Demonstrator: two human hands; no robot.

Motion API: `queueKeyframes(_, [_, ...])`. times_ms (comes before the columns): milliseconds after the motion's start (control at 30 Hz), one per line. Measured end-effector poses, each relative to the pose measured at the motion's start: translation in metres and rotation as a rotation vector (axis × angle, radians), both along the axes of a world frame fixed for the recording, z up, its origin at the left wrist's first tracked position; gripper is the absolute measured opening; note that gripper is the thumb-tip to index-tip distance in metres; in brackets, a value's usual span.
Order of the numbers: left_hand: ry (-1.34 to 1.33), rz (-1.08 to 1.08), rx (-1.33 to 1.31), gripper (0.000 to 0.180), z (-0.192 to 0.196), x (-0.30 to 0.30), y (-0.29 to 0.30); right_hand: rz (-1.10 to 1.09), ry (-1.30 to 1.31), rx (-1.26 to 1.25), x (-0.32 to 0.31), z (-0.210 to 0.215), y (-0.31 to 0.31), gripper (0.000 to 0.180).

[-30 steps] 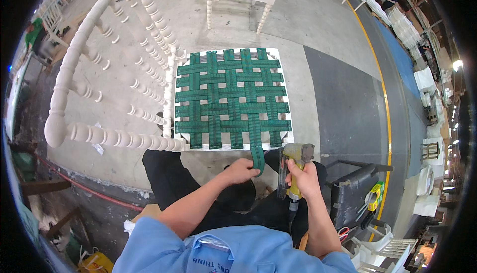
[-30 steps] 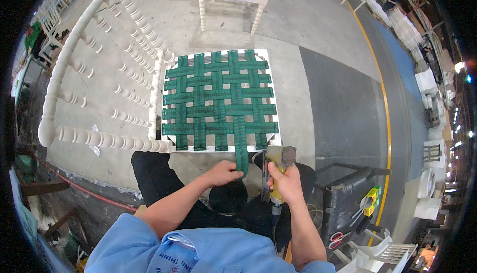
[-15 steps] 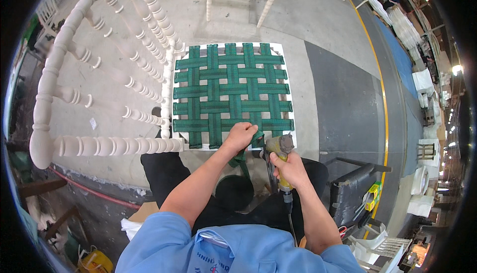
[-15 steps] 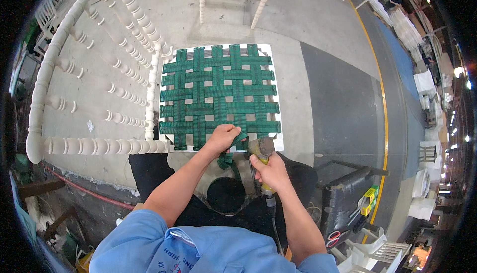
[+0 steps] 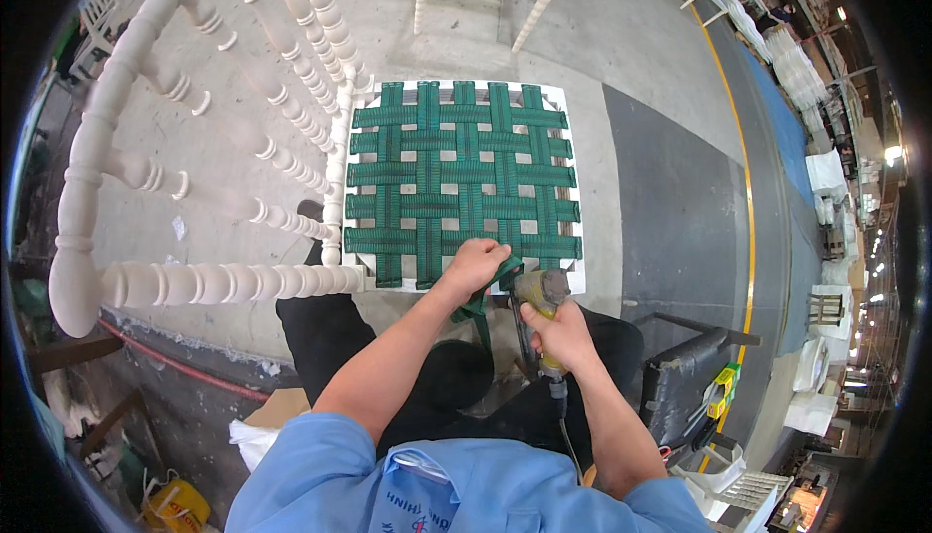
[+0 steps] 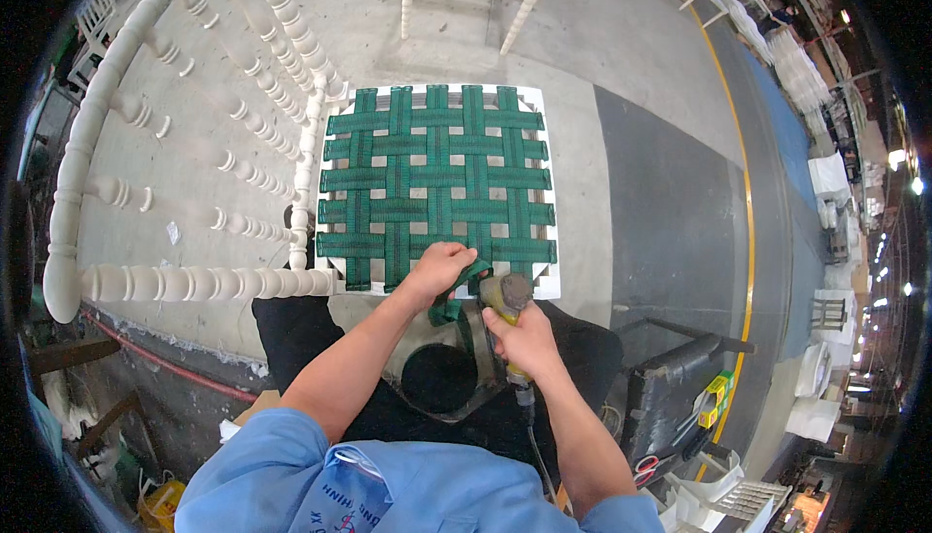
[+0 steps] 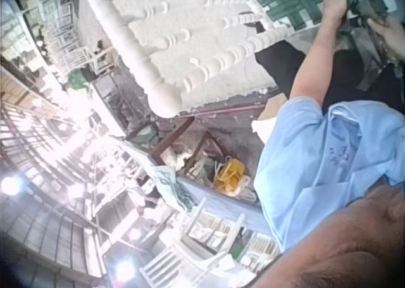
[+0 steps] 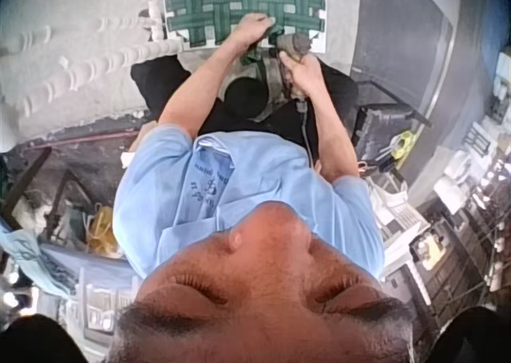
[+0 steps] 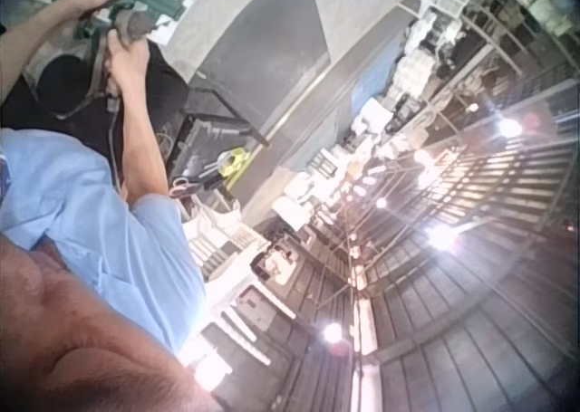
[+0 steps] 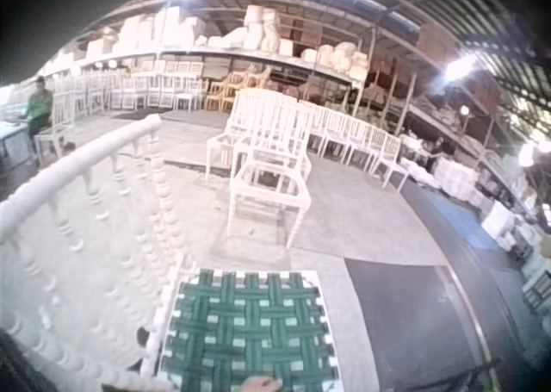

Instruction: The person weaves green plastic straps into a white wooden chair seat frame, using a staple gun to secure the straps. After completing the weave, the person places a white foam pad on the seat and staples it in place.

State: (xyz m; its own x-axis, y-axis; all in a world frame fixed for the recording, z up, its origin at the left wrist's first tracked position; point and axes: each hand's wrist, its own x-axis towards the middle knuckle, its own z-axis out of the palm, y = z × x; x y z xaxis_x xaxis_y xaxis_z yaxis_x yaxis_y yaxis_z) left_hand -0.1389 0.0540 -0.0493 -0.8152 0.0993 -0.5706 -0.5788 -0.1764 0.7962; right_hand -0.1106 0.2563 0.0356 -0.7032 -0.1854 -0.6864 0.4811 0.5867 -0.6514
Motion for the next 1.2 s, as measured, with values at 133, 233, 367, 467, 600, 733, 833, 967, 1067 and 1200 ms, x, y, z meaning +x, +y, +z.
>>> queueKeyframes(133, [0.005, 0.01, 0.045, 0.033, -0.001, -0.002, -0.003, -0.043, 0.04, -0.021, 0.006, 0.002, -0.007, 0.032])
queueKeyframes(233, [-0.034, 0.009, 0.085, 0.033, -0.005, -0.004, -0.005, 0.015, 0.049, 0.0, 0.005, 0.003, -0.009, 0.029])
queueKeyframes(367, [0.004, -0.03, 0.005, 0.035, -0.008, 0.001, -0.006, -0.124, 0.033, -0.179, 0.01, 0.02, 0.018, 0.027])
queueKeyframes(467, [0.178, -0.157, -0.463, 0.041, 0.003, 0.017, -0.001, -0.266, 0.179, -0.341, 0.019, 0.054, 0.076, 0.025])
queueKeyframes(600, [0.355, -0.242, -0.816, 0.056, 0.029, 0.043, 0.021, -0.609, 0.391, -0.069, 0.032, 0.09, 0.18, 0.033])
queueKeyframes(733, [0.323, -0.254, -0.936, 0.067, 0.035, 0.061, 0.044, -0.894, 0.423, 0.003, 0.054, 0.089, 0.284, 0.044])
queueKeyframes(833, [0.382, -0.264, -0.918, 0.074, 0.023, 0.07, 0.053, -1.057, 0.417, -0.128, 0.085, 0.064, 0.345, 0.049])
queueKeyframes(967, [0.483, -0.384, -1.059, 0.067, 0.011, 0.071, 0.054, -1.317, 0.344, -0.269, 0.118, 0.019, 0.405, 0.049])
queueKeyframes(1067, [0.586, -0.366, -1.094, 0.062, 0.013, 0.07, 0.056, -1.387, 0.343, -0.407, 0.114, -0.003, 0.432, 0.046])
queueKeyframes(1200, [0.707, -0.331, -1.079, 0.056, 0.023, 0.073, 0.054, -1.468, 0.267, -0.461, 0.092, -0.011, 0.463, 0.051])
